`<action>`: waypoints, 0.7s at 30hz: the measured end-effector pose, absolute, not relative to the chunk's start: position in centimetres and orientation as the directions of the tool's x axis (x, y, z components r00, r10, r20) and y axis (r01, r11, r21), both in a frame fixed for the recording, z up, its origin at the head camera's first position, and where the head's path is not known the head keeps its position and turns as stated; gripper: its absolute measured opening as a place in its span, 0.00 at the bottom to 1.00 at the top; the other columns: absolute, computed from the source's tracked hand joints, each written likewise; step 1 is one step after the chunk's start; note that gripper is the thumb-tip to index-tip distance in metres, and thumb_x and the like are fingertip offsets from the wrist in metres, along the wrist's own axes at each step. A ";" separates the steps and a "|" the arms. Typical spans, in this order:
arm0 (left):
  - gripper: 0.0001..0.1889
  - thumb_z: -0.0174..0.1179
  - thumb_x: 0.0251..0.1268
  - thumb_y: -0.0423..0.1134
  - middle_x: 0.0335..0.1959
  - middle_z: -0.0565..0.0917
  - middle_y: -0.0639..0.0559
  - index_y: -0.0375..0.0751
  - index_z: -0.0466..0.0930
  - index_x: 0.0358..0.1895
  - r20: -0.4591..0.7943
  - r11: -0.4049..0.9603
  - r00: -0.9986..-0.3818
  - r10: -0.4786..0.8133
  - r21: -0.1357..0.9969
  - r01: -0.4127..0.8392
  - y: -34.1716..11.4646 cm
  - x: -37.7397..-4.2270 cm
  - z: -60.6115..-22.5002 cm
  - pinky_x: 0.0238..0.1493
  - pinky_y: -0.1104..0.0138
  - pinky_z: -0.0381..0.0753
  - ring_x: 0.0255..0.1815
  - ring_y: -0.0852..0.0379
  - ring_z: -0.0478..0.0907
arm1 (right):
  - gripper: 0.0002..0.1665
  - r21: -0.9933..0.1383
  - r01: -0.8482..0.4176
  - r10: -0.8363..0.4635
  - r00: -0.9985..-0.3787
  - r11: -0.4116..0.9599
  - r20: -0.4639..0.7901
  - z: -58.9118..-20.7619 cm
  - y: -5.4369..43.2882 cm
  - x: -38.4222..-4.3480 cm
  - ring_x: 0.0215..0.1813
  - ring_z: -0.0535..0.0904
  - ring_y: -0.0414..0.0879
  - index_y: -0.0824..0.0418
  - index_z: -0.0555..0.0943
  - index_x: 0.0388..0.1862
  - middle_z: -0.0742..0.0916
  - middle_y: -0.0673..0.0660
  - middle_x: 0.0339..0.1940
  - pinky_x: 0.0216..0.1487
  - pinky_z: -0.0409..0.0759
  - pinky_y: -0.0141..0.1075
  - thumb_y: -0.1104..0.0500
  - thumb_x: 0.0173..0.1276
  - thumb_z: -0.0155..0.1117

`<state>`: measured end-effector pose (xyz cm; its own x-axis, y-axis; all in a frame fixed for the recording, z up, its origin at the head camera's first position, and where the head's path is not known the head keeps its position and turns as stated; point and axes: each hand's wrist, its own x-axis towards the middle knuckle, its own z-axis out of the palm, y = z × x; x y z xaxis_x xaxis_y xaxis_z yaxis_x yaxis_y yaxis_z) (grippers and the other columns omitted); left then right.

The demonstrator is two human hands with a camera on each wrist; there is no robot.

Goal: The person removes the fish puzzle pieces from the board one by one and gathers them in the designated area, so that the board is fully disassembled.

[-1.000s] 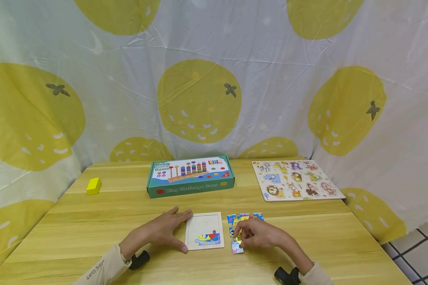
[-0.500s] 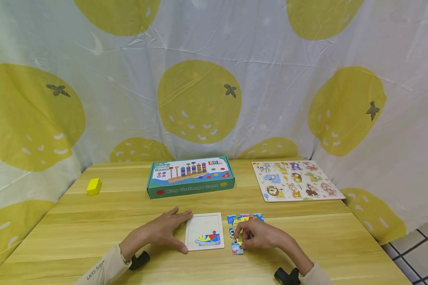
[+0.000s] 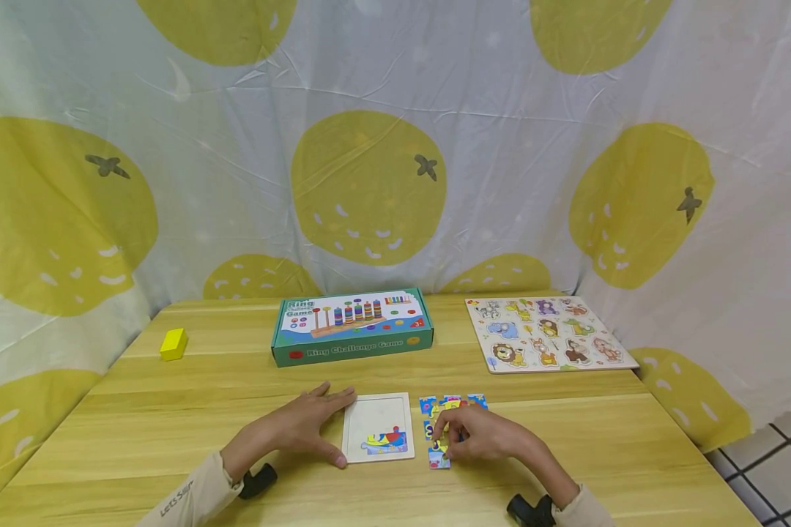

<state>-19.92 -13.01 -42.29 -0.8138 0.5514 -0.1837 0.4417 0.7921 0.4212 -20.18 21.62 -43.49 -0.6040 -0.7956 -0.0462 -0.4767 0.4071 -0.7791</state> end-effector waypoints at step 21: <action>0.55 0.69 0.41 0.68 0.75 0.59 0.51 0.47 0.59 0.74 -0.189 0.792 -0.812 0.553 0.423 0.441 -13.0 -19.9 -42.2 0.67 0.34 0.48 0.75 0.33 0.46 | 0.11 -0.772 -0.466 -0.782 -0.621 0.433 -0.063 -43.4 21.7 -20.1 0.24 0.70 0.29 0.58 0.79 0.44 0.80 0.44 0.23 0.27 0.71 0.24 0.65 0.62 0.64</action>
